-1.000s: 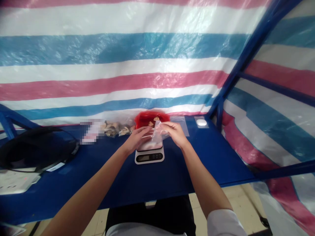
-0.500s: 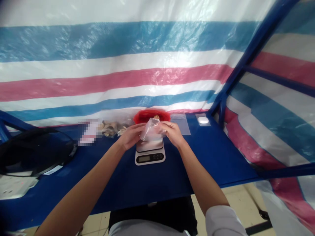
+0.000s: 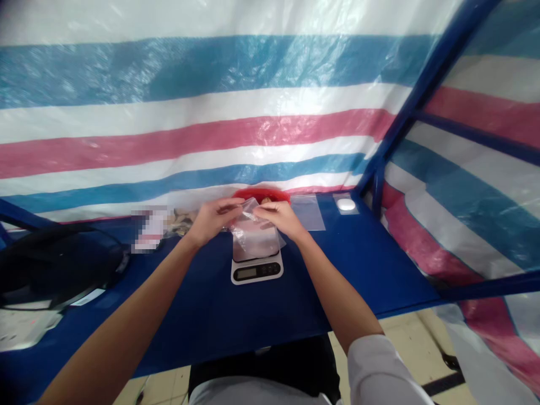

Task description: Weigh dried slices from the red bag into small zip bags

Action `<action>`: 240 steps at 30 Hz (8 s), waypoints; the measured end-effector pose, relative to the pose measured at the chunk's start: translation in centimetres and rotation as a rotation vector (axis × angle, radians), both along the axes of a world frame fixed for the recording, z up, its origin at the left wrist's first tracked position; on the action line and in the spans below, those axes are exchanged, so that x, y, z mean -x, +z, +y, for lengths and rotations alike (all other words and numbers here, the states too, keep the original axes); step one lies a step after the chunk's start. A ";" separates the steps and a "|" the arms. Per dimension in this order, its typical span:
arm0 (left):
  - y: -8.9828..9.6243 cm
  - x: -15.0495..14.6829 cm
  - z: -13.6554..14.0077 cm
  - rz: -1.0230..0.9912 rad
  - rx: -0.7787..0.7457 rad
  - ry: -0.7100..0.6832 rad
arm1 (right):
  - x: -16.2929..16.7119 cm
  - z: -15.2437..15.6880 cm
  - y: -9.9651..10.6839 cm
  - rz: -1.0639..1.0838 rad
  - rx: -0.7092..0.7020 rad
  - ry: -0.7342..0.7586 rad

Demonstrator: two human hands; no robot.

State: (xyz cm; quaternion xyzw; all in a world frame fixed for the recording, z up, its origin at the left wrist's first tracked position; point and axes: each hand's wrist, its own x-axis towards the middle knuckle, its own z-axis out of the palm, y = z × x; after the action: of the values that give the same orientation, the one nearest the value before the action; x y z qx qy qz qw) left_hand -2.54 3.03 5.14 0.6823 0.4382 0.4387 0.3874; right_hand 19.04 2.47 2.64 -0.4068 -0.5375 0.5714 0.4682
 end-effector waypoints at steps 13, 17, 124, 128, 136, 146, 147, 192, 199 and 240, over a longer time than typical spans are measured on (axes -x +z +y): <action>-2.9 -1.1 -1.0 -0.637 0.495 0.095 | 1.2 0.9 -3.4 0.131 0.009 -0.234; -2.5 0.4 0.0 -0.461 0.359 0.096 | 0.8 1.3 -2.3 0.120 0.056 -0.142; -6.6 -3.7 -0.5 0.461 -0.182 0.119 | -0.3 4.3 1.9 -0.549 -0.206 0.286; -6.4 -3.5 -0.4 0.394 -0.223 0.158 | -0.9 4.7 1.3 -0.523 -0.129 0.291; -5.7 -2.8 0.1 0.296 -0.264 0.165 | -2.4 4.8 1.9 -0.521 -0.234 0.160; -5.8 -2.5 0.3 0.420 -0.232 0.146 | -0.6 3.6 2.8 -0.585 -0.551 -0.011; -5.9 -2.5 0.4 0.427 -0.240 0.139 | -0.6 3.6 2.9 -0.583 -0.564 -0.032; -5.1 -1.9 -0.2 0.350 -0.396 0.162 | 0.0 4.8 0.6 -0.510 -0.280 0.178; -4.6 -1.4 -0.1 0.346 -0.321 0.157 | 0.3 5.1 0.0 -0.527 -0.269 0.217; -2.8 0.5 0.5 0.233 -0.178 0.203 | 0.8 9.2 -3.1 -1.466 -0.473 0.060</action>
State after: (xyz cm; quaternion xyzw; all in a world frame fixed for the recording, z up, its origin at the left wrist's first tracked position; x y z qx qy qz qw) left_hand -3.00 3.57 2.33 0.7123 0.5062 0.4306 0.2257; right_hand 18.24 11.65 -0.46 -0.5557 -0.8290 0.0379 0.0511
